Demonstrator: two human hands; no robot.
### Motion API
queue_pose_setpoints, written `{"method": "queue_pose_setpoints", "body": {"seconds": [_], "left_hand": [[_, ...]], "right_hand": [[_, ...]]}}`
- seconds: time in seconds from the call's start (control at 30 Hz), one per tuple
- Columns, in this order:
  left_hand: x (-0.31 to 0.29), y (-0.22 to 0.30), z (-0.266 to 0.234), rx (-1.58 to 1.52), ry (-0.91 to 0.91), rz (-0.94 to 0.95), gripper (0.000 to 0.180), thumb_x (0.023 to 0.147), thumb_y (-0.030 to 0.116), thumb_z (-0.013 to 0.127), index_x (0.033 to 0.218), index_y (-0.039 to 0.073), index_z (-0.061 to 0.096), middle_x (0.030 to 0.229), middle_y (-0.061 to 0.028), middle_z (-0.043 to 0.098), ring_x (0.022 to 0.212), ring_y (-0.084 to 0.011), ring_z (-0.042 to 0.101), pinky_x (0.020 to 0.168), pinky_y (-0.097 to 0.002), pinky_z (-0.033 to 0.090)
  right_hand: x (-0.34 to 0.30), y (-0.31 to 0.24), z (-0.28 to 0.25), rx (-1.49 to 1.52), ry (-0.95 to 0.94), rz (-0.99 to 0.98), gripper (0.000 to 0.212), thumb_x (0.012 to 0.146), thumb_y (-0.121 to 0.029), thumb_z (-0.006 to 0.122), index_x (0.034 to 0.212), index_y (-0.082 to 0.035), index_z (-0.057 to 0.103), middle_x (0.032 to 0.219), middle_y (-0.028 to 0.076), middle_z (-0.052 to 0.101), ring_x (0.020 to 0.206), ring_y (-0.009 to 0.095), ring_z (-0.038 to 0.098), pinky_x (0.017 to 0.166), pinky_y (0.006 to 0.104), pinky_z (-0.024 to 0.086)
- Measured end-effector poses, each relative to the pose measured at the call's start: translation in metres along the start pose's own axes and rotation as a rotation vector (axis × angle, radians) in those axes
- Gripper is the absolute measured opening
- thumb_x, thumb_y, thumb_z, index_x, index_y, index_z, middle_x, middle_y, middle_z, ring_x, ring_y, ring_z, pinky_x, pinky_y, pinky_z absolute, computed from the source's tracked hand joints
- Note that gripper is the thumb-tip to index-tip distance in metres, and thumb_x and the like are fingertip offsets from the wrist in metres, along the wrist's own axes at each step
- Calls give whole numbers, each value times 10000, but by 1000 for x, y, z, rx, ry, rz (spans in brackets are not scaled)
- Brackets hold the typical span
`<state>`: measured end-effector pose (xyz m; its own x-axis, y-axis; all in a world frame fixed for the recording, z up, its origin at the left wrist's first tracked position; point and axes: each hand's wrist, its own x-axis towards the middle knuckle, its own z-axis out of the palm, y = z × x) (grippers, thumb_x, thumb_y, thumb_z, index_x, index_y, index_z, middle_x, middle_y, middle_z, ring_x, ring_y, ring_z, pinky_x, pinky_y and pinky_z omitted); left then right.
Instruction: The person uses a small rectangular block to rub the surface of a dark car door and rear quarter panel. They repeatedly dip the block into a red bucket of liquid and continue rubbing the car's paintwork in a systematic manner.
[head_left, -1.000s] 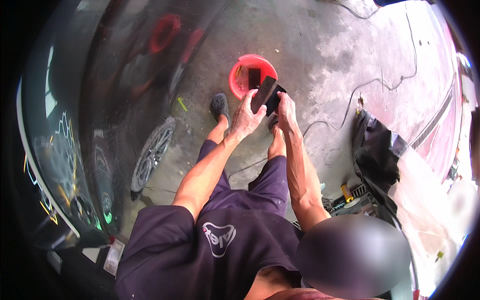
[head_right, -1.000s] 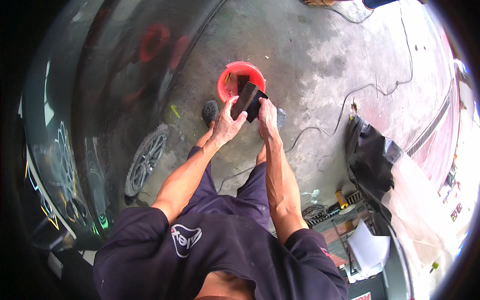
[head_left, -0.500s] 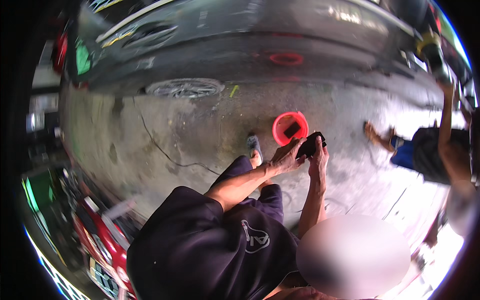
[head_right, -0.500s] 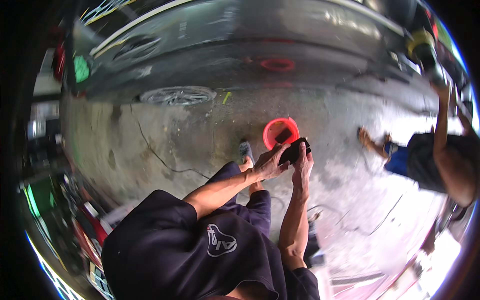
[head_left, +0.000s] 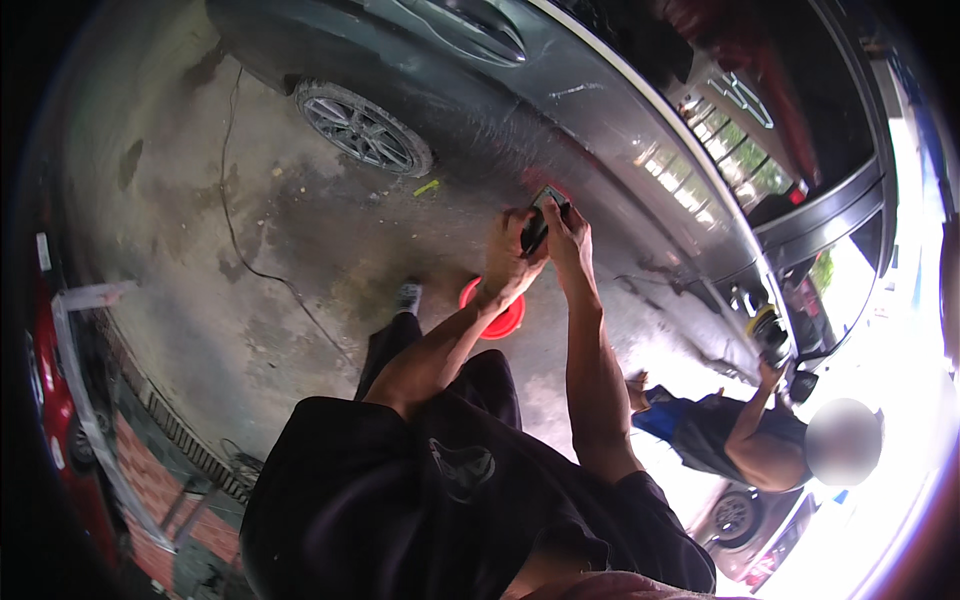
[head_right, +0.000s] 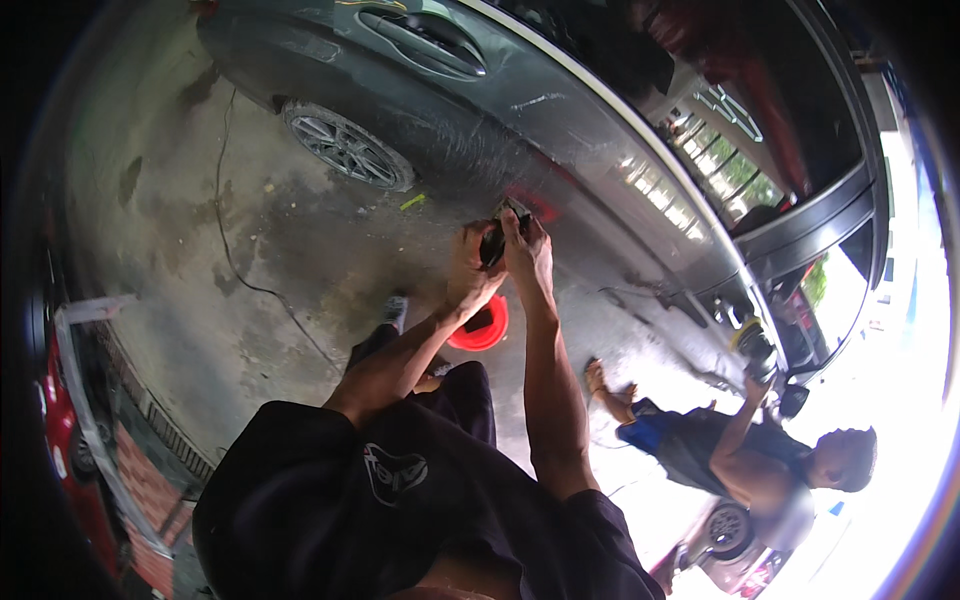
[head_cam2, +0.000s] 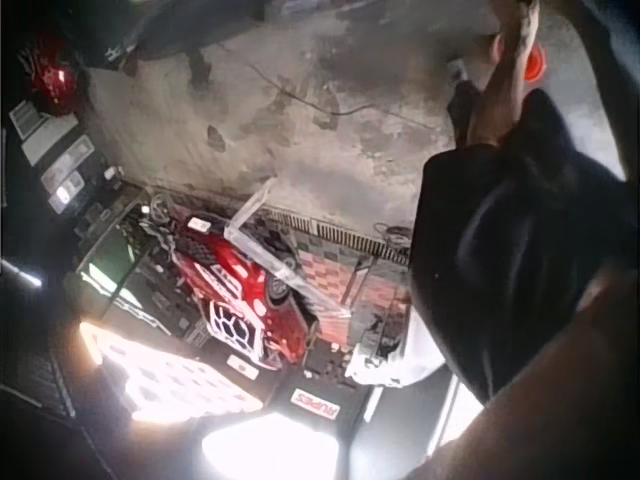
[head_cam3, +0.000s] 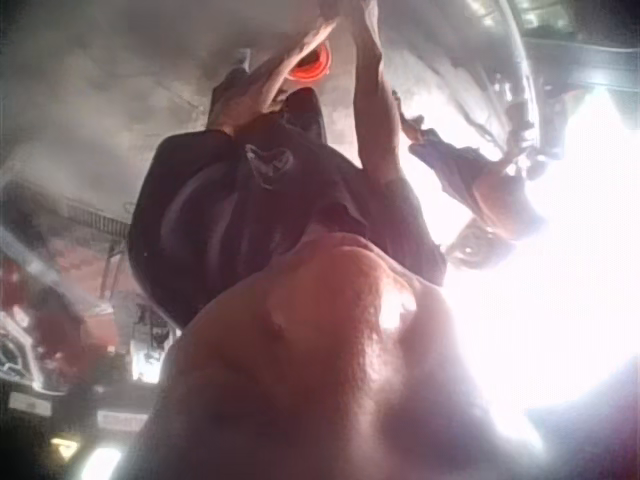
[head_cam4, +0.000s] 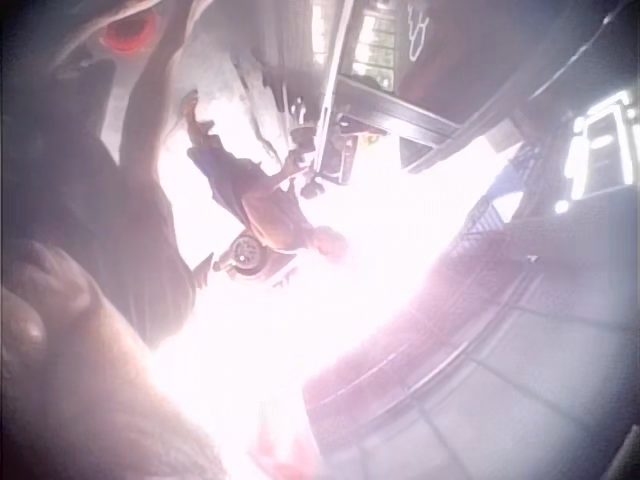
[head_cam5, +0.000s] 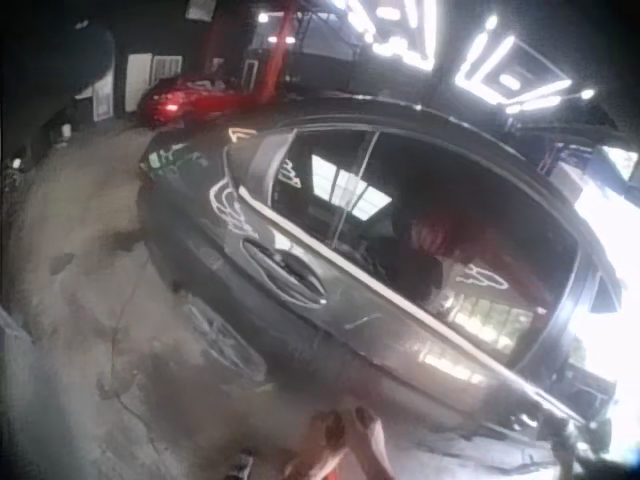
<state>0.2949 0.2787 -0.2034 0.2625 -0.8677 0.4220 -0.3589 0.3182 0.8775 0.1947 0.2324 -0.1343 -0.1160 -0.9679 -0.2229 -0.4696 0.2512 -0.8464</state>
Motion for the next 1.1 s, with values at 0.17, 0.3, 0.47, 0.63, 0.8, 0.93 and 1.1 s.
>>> {"method": "queue_pose_setpoints", "body": {"seconds": [0.17,0.3,0.47,0.63,0.8,0.93,1.1], "left_hand": [[49,7,15,59,253,15,514,910,183,817,1335,67,554,1199,-156,616,1020,-357,562,888,-479,443],[85,-1,49,89,435,-17,550,957,220,791,1431,86,545,1253,-168,606,1060,-383,553,927,-513,456],[140,-4,95,155,628,28,517,946,212,810,1410,120,603,1281,-167,596,1118,-381,553,962,-497,481],[195,-12,132,210,796,22,505,934,205,824,1397,128,638,1275,-155,598,1116,-360,543,974,-478,480],[167,-1,180,227,855,45,549,953,129,782,1470,146,595,1286,-170,594,1110,-353,547,973,-475,467],[167,-10,196,231,909,41,536,961,129,757,1473,141,597,1254,-185,608,1100,-361,557,973,-482,470],[246,-17,111,347,961,-45,402,983,158,711,1373,85,646,1233,-210,643,1096,-404,565,959,-491,485]], "right_hand": [[49,-59,-16,-239,-125,-116,481,1027,-451,685,1167,8,713,959,149,753,875,177,682,792,378,546],[98,-92,-57,-384,81,-516,355,1001,-352,738,1123,-19,733,936,141,756,833,271,712,782,452,564],[181,-116,-128,-847,165,-1379,229,972,-175,713,1180,-84,739,1144,81,748,1056,284,670,889,445,539],[238,-110,-155,-929,4,-1729,273,942,-83,711,1214,-107,725,1256,23,720,1120,256,645,939,408,514],[250,-95,-159,-832,-29,-1738,316,942,-65,720,1257,-91,724,1312,40,707,1147,261,655,982,405,509],[249,-100,-160,-789,-46,-1758,283,961,-61,709,1242,-80,734,1296,43,717,1148,268,660,982,408,511],[249,-99,-158,-748,-66,-1785,245,979,-64,699,1221,-63,737,1263,67,729,1133,280,670,974,408,514]]}}
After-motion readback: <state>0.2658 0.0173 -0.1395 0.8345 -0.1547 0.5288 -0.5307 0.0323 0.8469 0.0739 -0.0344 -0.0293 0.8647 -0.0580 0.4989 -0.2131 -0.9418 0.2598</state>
